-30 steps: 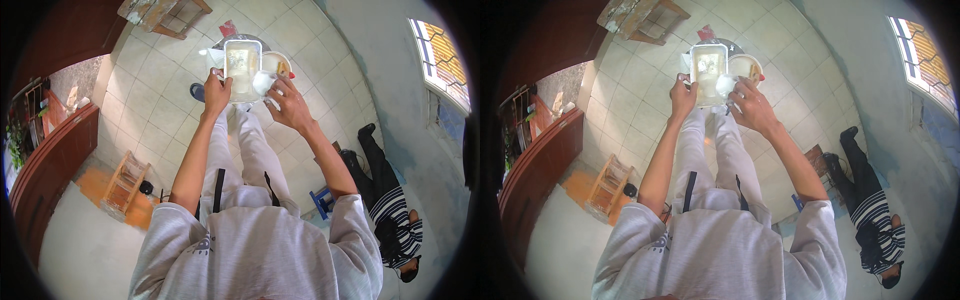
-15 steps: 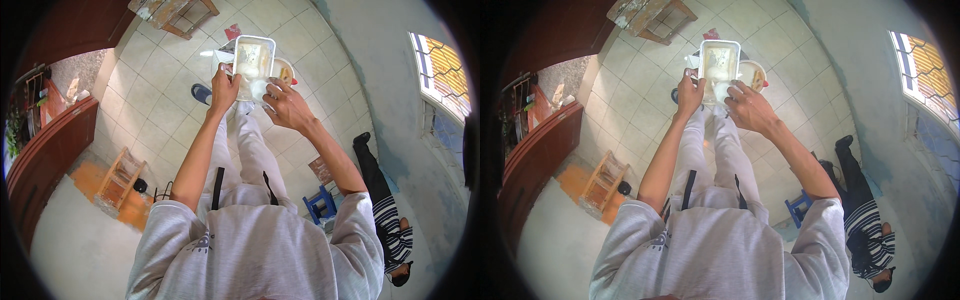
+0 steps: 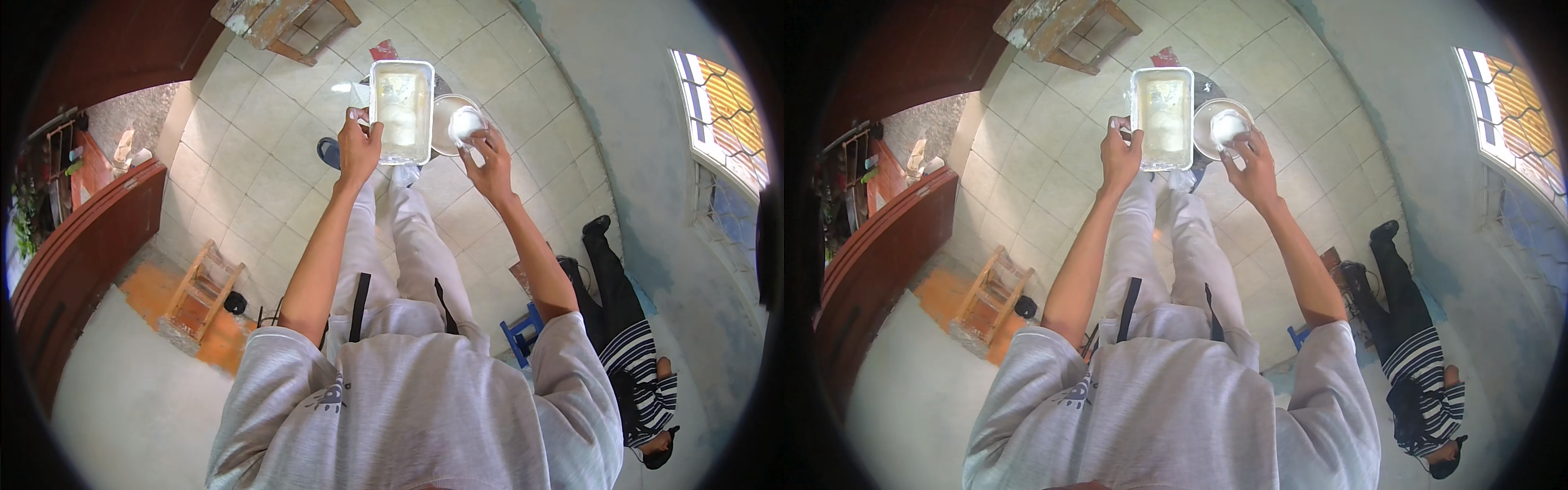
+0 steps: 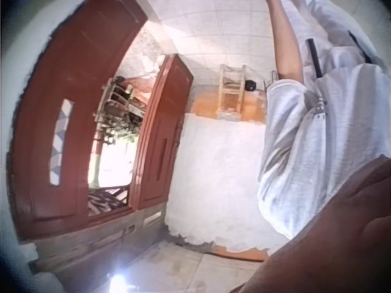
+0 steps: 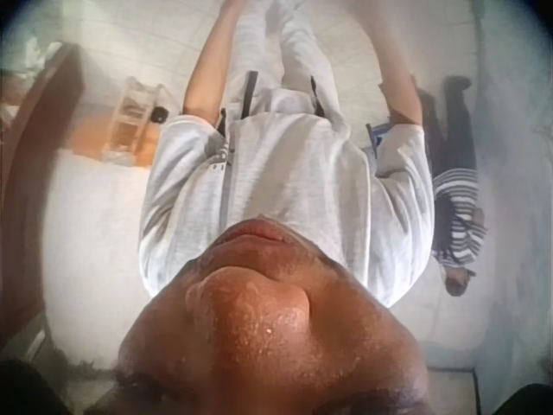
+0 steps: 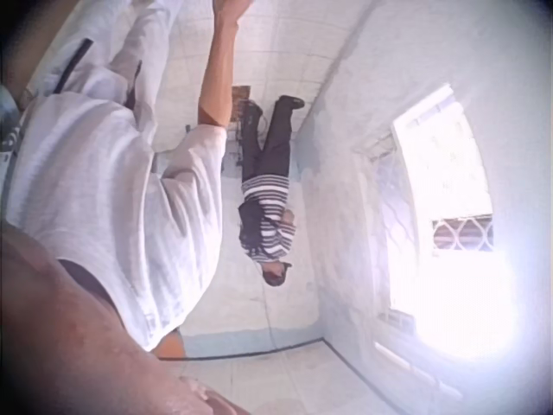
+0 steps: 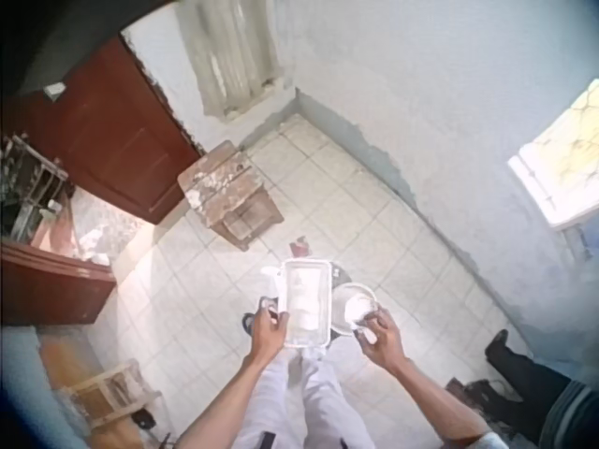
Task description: The person prepares white paint by mixing it in a small plastic container using a brush, while standing in a room.
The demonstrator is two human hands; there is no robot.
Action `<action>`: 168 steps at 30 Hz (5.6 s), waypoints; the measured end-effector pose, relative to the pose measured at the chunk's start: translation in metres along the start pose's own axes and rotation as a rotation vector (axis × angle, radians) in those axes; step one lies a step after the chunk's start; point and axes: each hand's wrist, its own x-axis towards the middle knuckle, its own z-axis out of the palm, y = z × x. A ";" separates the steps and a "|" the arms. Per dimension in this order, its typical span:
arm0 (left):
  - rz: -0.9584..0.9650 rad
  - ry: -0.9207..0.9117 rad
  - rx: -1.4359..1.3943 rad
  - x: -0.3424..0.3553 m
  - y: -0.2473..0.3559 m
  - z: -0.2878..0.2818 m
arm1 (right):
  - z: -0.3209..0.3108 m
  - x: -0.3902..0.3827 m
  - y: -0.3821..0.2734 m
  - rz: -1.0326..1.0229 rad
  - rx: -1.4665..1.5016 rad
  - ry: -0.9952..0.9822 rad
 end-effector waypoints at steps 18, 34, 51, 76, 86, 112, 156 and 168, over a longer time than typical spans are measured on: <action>0.013 0.061 -0.020 -0.017 0.009 0.007 | 0.061 0.008 -0.004 0.572 0.749 -0.030; 0.149 0.070 -0.213 -0.040 0.097 -0.013 | -0.037 0.033 -0.052 0.432 1.088 -0.281; -0.291 -0.487 -0.840 -0.037 0.081 -0.075 | -0.031 0.024 -0.130 0.549 1.084 -0.224; -0.517 0.536 -1.229 -0.112 0.101 0.074 | 0.017 0.027 0.098 0.118 -0.042 -0.533; -0.427 0.652 -1.223 -0.142 0.128 0.075 | -0.038 0.040 0.070 0.061 0.192 -0.464; -0.043 0.269 -1.013 -0.120 0.191 -0.049 | -0.279 0.047 -0.162 0.116 1.090 0.367; 0.112 0.307 -0.835 -0.098 0.286 0.024 | -0.264 0.145 -0.218 -0.440 0.120 -0.334; 0.112 0.302 -0.833 -0.102 0.267 0.025 | -0.251 0.143 -0.222 -0.482 0.121 -0.386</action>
